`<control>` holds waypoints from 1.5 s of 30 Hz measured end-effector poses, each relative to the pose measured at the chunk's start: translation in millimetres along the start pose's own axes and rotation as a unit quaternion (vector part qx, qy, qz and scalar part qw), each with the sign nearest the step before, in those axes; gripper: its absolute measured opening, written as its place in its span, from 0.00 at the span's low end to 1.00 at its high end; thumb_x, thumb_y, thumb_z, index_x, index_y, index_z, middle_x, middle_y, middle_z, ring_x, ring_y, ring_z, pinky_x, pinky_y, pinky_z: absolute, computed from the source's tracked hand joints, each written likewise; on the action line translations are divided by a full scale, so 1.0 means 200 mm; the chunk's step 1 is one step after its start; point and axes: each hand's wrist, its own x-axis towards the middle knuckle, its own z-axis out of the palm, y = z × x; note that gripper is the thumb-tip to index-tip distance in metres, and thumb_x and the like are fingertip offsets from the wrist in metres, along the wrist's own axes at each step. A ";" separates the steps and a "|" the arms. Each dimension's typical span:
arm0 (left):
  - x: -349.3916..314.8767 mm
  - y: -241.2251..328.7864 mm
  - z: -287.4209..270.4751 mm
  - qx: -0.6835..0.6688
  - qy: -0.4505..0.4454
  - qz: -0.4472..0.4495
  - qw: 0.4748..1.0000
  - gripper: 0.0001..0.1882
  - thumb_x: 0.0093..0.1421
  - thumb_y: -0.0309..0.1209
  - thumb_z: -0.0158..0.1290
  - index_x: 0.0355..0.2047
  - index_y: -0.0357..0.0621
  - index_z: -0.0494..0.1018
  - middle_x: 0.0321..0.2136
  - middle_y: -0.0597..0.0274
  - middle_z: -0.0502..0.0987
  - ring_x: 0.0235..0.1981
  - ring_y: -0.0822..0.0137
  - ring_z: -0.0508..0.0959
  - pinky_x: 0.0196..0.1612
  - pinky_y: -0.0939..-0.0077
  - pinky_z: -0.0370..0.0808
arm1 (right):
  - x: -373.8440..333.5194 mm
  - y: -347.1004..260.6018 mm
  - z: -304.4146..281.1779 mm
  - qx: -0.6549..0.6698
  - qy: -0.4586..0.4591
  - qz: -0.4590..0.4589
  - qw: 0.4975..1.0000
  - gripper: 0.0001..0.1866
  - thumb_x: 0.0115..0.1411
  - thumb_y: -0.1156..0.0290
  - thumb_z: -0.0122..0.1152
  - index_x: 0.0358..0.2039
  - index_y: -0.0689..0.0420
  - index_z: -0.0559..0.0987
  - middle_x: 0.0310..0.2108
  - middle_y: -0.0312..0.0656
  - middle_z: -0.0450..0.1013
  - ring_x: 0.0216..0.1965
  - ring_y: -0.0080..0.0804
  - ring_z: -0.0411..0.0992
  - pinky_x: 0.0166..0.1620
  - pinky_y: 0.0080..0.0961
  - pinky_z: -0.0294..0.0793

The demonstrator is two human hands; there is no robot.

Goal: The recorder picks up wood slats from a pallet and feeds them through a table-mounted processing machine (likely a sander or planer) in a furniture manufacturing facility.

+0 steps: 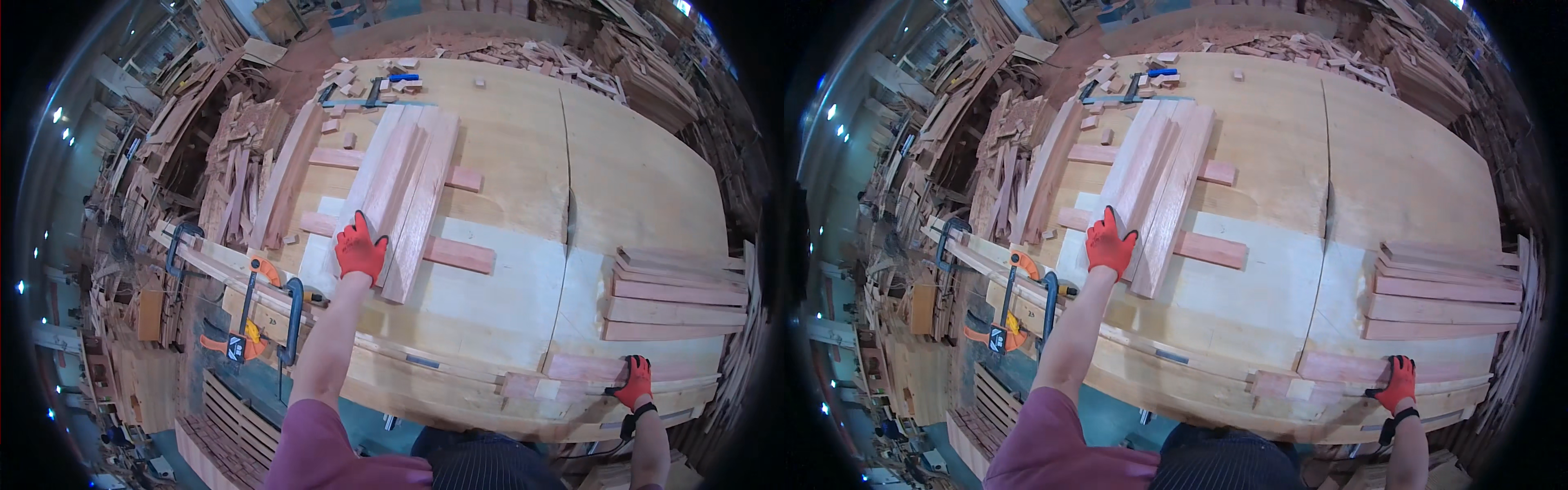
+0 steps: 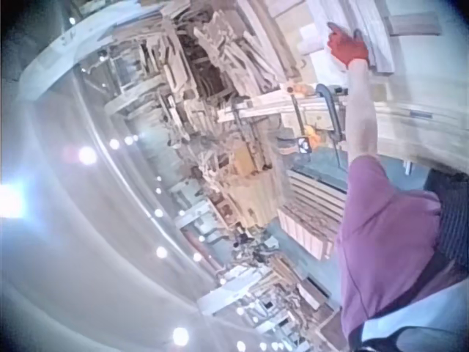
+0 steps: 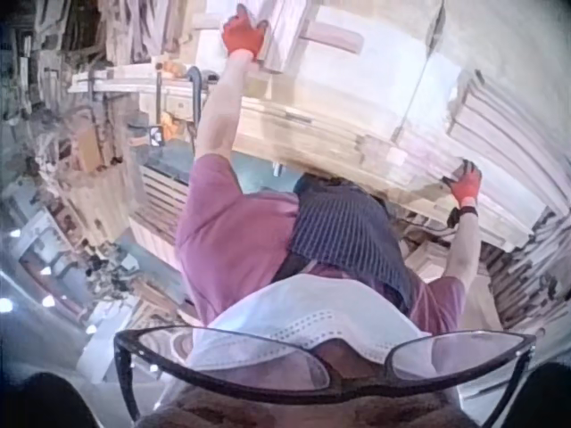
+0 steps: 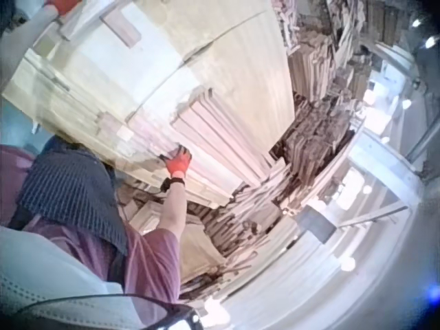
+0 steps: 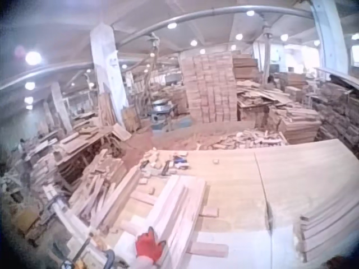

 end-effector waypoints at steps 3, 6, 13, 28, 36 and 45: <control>0.08 -0.08 0.04 -0.022 0.055 0.011 0.998 0.47 0.57 0.46 0.66 0.70 0.37 0.60 0.52 0.41 0.75 0.55 0.41 0.72 0.60 0.50 0.70 | 0.02 0.01 0.01 -0.003 -0.004 0.007 1.000 0.60 0.29 0.50 0.87 0.62 0.61 0.68 0.64 0.56 0.63 0.69 0.57 0.57 0.74 0.49 0.53; 0.26 -0.11 -0.02 -0.033 0.105 0.015 0.994 0.45 0.57 0.46 0.65 0.69 0.37 0.62 0.50 0.40 0.76 0.55 0.41 0.72 0.60 0.50 0.70 | 0.02 -0.03 -0.02 0.002 -0.014 0.005 1.000 0.59 0.30 0.51 0.87 0.61 0.61 0.68 0.63 0.56 0.63 0.68 0.57 0.57 0.73 0.49 0.55; 0.61 -0.06 -0.04 0.021 0.060 -0.009 0.998 0.43 0.61 0.47 0.62 0.72 0.44 0.59 0.55 0.45 0.74 0.57 0.45 0.72 0.58 0.52 0.73 | 0.02 -0.02 -0.03 -0.001 -0.015 0.004 1.000 0.60 0.29 0.50 0.87 0.62 0.61 0.67 0.63 0.56 0.63 0.68 0.57 0.58 0.73 0.49 0.56; -0.50 -0.19 0.17 -0.661 0.197 -0.237 0.684 0.31 0.70 0.39 0.57 0.69 0.42 0.63 0.63 0.52 0.70 0.62 0.63 0.71 0.62 0.59 0.72 | -0.03 0.01 0.01 0.017 0.014 -0.012 1.000 0.59 0.32 0.58 0.87 0.65 0.60 0.65 0.64 0.53 0.63 0.69 0.56 0.57 0.72 0.48 0.56; -0.63 0.02 0.37 -0.862 0.110 -0.278 0.409 0.31 0.73 0.47 0.52 0.69 0.43 0.64 0.66 0.58 0.69 0.67 0.59 0.67 0.70 0.61 0.63 | 0.00 -0.06 -0.05 0.032 0.014 -0.026 0.999 0.56 0.30 0.61 0.87 0.62 0.58 0.68 0.62 0.53 0.65 0.66 0.55 0.59 0.71 0.48 0.59; -0.36 0.07 0.39 -0.843 0.114 -0.220 0.477 0.25 0.74 0.46 0.45 0.60 0.39 0.70 0.57 0.58 0.77 0.54 0.63 0.76 0.63 0.67 0.69 | 0.03 0.05 -0.14 -0.001 -0.017 -0.082 0.996 0.52 0.40 0.53 0.83 0.65 0.57 0.69 0.64 0.52 0.67 0.67 0.55 0.61 0.71 0.46 0.59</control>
